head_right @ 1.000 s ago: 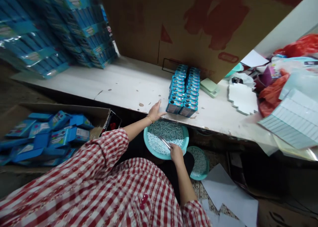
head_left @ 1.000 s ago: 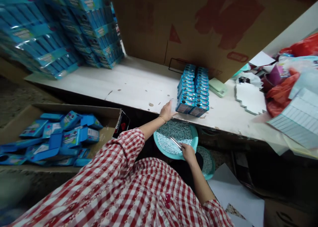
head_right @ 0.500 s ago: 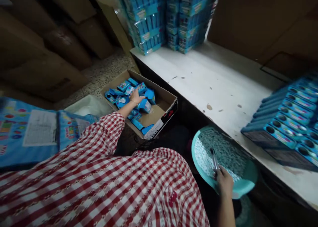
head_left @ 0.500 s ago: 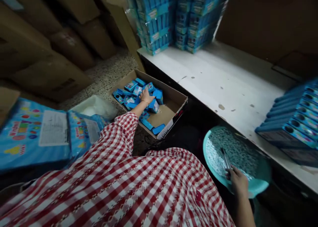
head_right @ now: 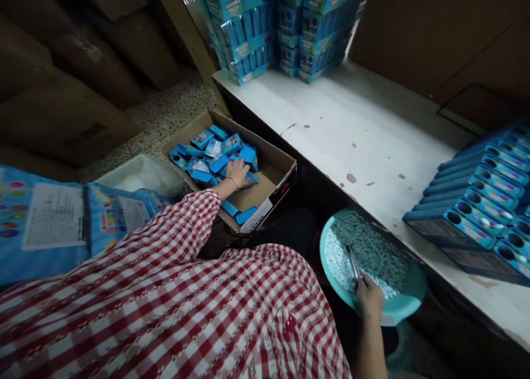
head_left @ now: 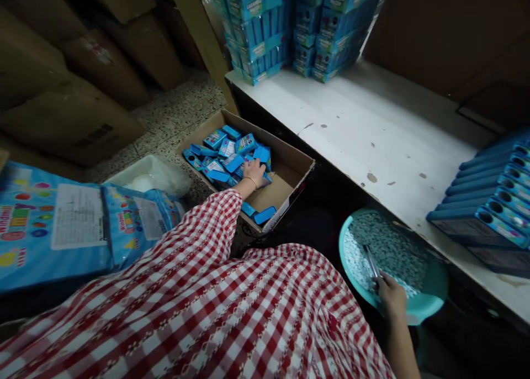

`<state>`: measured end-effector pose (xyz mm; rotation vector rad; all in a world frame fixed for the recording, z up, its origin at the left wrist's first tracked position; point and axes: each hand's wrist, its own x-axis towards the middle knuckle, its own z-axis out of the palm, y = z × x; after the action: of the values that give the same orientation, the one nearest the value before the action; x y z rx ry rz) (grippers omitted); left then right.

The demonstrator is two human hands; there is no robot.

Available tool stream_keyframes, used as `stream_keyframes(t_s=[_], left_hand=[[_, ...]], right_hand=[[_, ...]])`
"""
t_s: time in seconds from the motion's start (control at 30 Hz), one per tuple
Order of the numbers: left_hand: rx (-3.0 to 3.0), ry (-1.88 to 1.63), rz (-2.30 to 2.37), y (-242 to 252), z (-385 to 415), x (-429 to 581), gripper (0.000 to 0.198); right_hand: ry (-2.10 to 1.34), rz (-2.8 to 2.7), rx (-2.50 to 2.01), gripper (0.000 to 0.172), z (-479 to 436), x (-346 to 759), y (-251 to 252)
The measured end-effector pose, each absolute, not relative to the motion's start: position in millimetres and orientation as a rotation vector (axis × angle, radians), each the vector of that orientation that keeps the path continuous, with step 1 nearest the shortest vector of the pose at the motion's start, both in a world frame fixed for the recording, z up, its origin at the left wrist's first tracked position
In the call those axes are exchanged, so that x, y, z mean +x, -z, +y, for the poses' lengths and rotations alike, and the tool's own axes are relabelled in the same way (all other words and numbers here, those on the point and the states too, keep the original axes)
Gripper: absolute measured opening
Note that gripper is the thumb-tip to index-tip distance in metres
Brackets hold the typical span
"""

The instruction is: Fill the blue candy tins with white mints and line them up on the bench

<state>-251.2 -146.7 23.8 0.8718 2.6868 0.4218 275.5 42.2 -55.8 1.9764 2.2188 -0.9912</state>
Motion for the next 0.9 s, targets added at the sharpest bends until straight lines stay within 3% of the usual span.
stream_keyframes(t_s=[0.13,0.23,0.3,0.47,0.53,0.63,0.7,0.77,0.9], left_hand=[[0.707,-0.845,2.533,-50.5,-156.4,-245.7,0.048],[0.416,-1.539,1.909,-81.1,-156.1,-227.5,0.058],[0.342,-1.672,1.461,-98.4,-151.3,-203.7,0.063],[0.582,-1.122,1.213,-112.1,-131.5,-132.7,0.054],[0.825,-0.794,1.237,-113.3,-122.9,-113.9,0.046],[1.102,-0.518,1.181,-119.1,-110.7,-101.3,0.052],[1.176,-0.422,1.141,-122.9,-103.3,-99.0,0.056],[1.213,-0.362,1.140,-123.5,-96.0,-96.9,0.048],[1.215,-0.569,1.335,-115.4,-79.7,-83.3,0.043]], right_hand=[[1.241,2.065,2.062,0.064,40.3,272.9,49.4],[1.315,2.074,2.077,0.061,39.5,269.6,46.6],[1.347,2.097,2.085,0.058,38.1,266.7,45.0],[1.355,2.104,2.096,0.049,30.2,259.1,32.2],[1.211,2.191,2.014,0.046,28.4,258.6,22.4],[0.915,2.294,1.904,0.042,30.2,265.6,4.5],[0.697,2.288,1.898,0.044,33.7,275.3,-8.1],[0.447,2.272,1.853,0.045,38.4,285.6,-19.1],[0.200,2.267,1.757,0.037,47.7,289.9,-25.8]])
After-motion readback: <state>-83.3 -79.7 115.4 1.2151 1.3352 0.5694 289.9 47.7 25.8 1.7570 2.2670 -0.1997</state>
